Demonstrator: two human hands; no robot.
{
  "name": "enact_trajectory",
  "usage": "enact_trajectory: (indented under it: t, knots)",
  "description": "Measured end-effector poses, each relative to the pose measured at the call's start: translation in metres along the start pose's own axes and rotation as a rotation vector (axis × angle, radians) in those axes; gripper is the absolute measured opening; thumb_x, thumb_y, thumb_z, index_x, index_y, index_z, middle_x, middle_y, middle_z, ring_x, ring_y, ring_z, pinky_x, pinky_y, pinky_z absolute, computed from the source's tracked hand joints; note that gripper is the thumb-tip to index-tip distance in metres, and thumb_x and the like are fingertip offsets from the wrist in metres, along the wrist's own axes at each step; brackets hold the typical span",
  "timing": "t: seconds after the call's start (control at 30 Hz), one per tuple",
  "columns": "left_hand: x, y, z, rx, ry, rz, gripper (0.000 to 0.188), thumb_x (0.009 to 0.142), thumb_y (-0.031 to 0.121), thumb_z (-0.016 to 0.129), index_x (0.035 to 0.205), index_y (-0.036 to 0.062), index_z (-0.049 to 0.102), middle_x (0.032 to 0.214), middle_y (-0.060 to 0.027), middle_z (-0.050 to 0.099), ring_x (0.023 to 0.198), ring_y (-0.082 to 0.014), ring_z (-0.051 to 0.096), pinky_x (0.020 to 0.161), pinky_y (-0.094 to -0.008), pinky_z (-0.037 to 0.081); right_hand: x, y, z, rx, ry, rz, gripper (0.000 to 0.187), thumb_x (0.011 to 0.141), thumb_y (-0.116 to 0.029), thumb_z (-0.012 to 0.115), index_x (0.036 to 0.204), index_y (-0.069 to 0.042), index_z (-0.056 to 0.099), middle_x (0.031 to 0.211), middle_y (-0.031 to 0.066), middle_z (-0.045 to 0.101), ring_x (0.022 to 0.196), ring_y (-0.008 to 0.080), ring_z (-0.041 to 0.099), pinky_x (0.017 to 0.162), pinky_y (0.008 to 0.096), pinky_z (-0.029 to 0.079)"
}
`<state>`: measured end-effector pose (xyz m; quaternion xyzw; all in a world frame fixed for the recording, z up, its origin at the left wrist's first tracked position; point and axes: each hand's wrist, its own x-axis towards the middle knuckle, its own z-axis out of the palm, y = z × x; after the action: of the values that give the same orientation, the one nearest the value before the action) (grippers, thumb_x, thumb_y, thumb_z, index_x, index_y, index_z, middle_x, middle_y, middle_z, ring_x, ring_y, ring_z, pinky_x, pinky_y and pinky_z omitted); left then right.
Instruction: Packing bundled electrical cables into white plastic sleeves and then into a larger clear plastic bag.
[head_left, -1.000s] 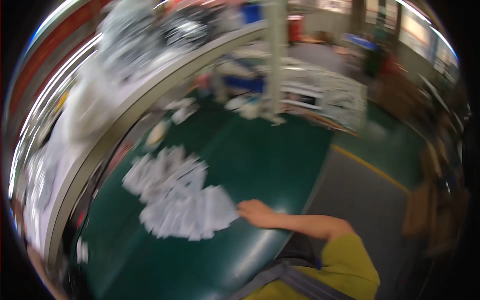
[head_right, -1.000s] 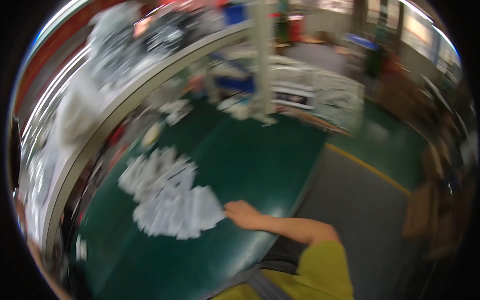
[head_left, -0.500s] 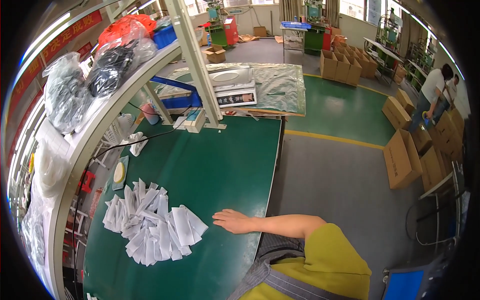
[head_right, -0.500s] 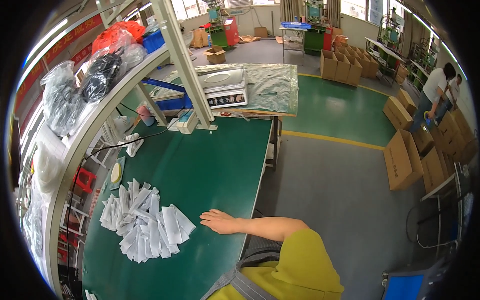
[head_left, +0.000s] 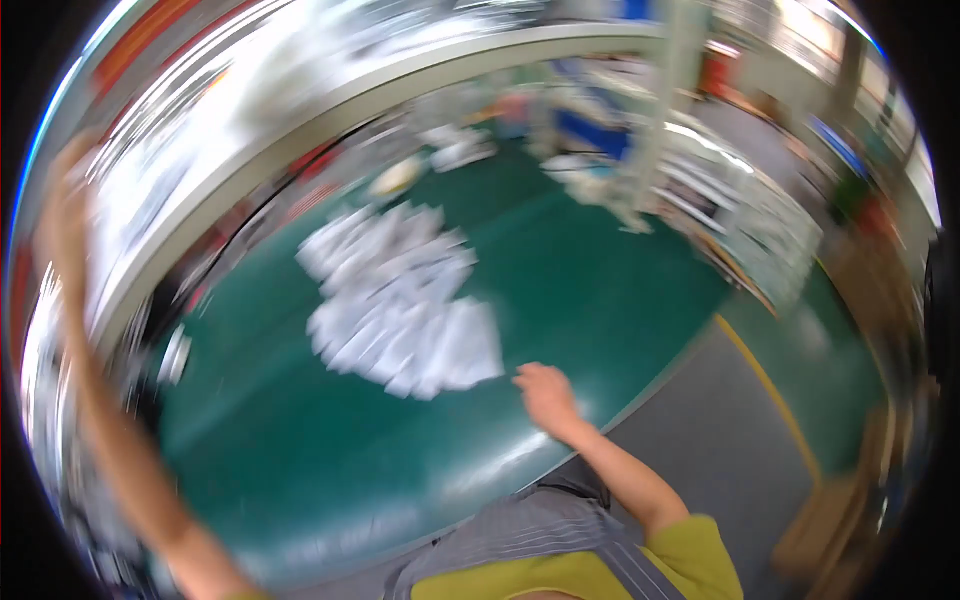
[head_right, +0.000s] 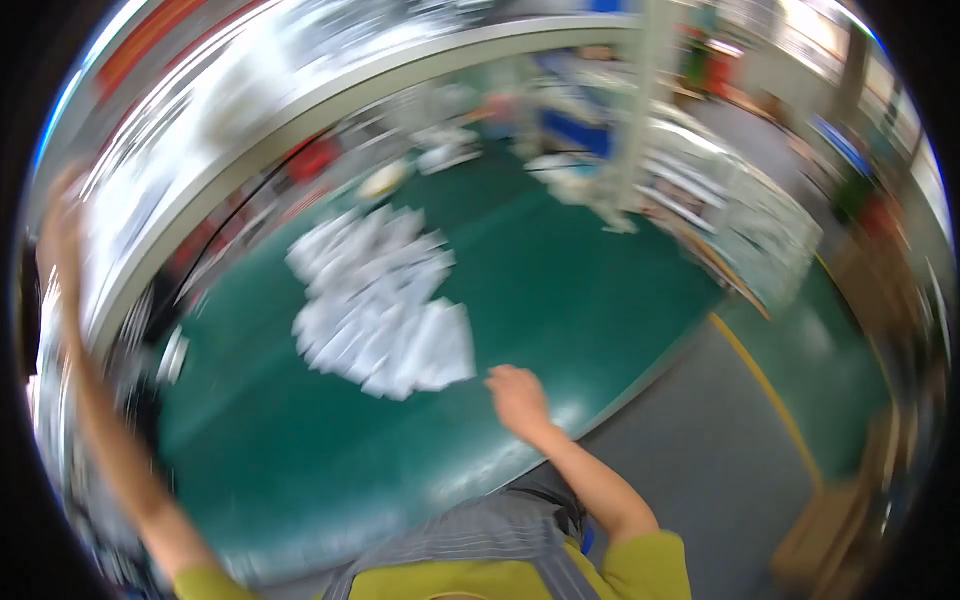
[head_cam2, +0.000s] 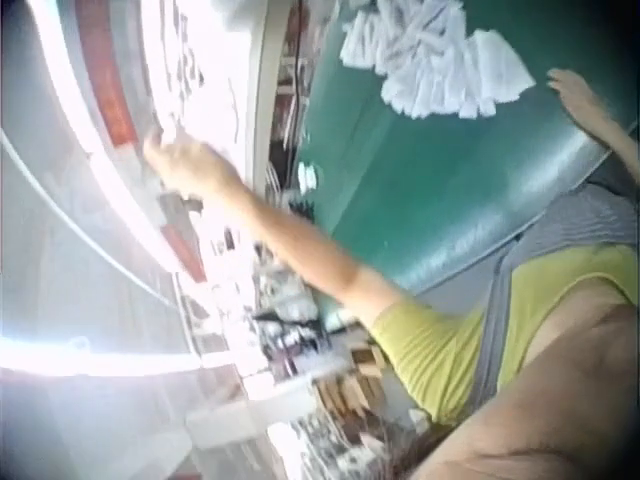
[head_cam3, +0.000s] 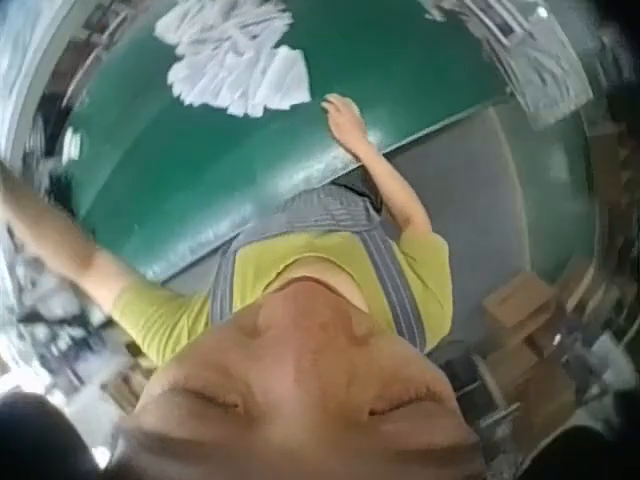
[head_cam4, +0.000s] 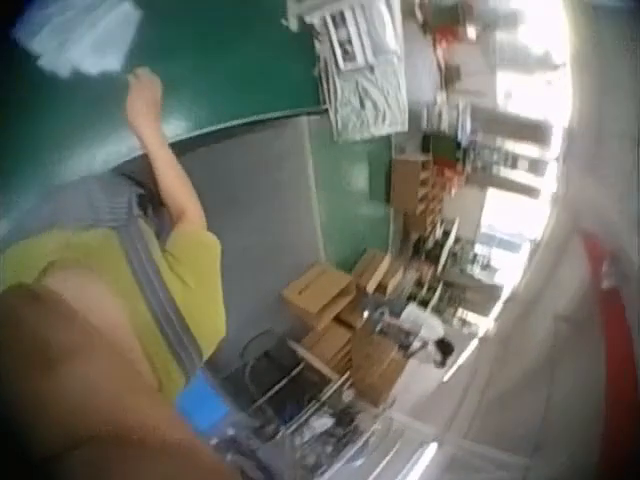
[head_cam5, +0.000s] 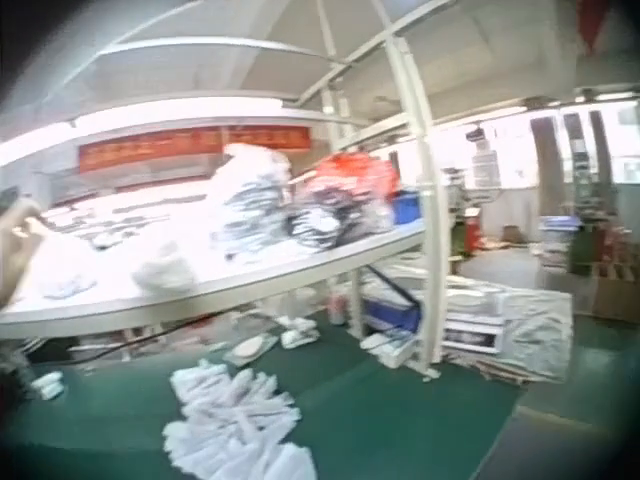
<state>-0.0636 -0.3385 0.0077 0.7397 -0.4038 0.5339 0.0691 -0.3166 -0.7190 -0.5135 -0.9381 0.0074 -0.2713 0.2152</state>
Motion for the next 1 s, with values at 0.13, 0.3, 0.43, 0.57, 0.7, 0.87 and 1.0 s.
enact_trajectory:
  t: [0.13,0.3,0.43,0.57,0.7,0.87,1.0]
  knots:
    - [-0.113,0.198,0.068,-0.359,-0.301,-0.468,0.020,0.092,0.004,0.051,0.105,0.0013,0.066,0.099,-0.0161,0.068,0.098,-0.0311,0.065,0.087,-0.0381,0.050,0.004,-0.025,-0.029,0.314,-0.064,0.054,0.025,0.088,-0.004,0.055,0.110,-0.003,0.066,0.115,0.0165,0.065,0.111,0.0346,0.058,0.100,0.0458,0.043]
    - [-0.315,0.324,0.099,-0.831,-0.419,-1.564,0.021,0.097,0.011,0.054,0.114,0.0029,0.065,0.099,-0.0109,0.069,0.065,-0.0160,0.065,0.059,-0.0325,0.052,-0.002,-0.091,-0.043,0.881,-0.467,0.315,0.027,0.095,-0.010,0.058,0.120,-0.001,0.061,0.120,0.0142,0.065,0.112,0.0224,0.062,0.091,0.0352,0.050]
    - [-0.343,0.379,0.094,-0.776,-0.285,-1.193,0.034,0.098,0.014,0.056,0.131,0.0062,0.057,0.118,-0.0088,0.066,0.063,-0.0103,0.061,0.055,-0.0273,0.050,-0.013,-0.116,0.000,1.314,-0.781,0.330,0.054,0.096,-0.014,0.062,0.143,0.000,0.040,0.138,0.0150,0.052,0.117,0.0215,0.058,0.096,0.0316,0.048]
    - [-0.309,0.392,0.068,-1.133,-0.395,-1.439,0.053,0.098,0.022,0.058,0.147,0.0105,0.040,0.134,-0.0115,0.058,0.087,-0.0145,0.065,0.074,-0.0285,0.053,-0.022,-0.127,-0.003,1.399,-0.736,0.453,0.049,0.096,-0.013,0.062,0.140,0.000,0.045,0.132,0.0114,0.056,0.114,0.0199,0.060,0.095,0.0307,0.049]
    - [-0.313,0.391,0.058,-1.018,-0.247,-1.319,0.046,0.097,0.022,0.060,0.138,0.0064,0.047,0.124,-0.0116,0.061,0.092,-0.0177,0.065,0.075,-0.0328,0.053,-0.019,-0.114,0.001,1.357,-0.443,0.676,0.023,0.096,-0.011,0.058,0.115,0.001,0.062,0.089,0.0059,0.068,0.077,0.0119,0.065,0.068,0.0238,0.052]
    - [-0.337,0.408,0.057,-0.654,-0.667,-1.098,0.033,0.096,0.023,0.061,0.123,0.0048,0.057,0.107,-0.0117,0.063,0.088,-0.0212,0.065,0.076,-0.0381,0.051,0.009,-0.138,-0.010,1.215,-0.311,0.722,0.013,0.093,-0.005,0.055,0.080,-0.004,0.057,0.065,-0.0037,0.050,0.054,0.0045,0.043,0.047,0.0240,0.033]
    - [-0.354,0.407,0.075,-1.035,-0.689,-1.373,0.021,0.098,0.021,0.058,0.109,0.0032,0.059,0.084,-0.0097,0.066,0.079,-0.0187,0.066,0.070,-0.0326,0.051,0.007,-0.130,0.002,1.232,-0.259,0.702,0.016,0.096,-0.013,0.060,0.084,-0.002,0.058,0.067,-0.0055,0.049,0.059,0.0027,0.041,0.050,0.0229,0.033]
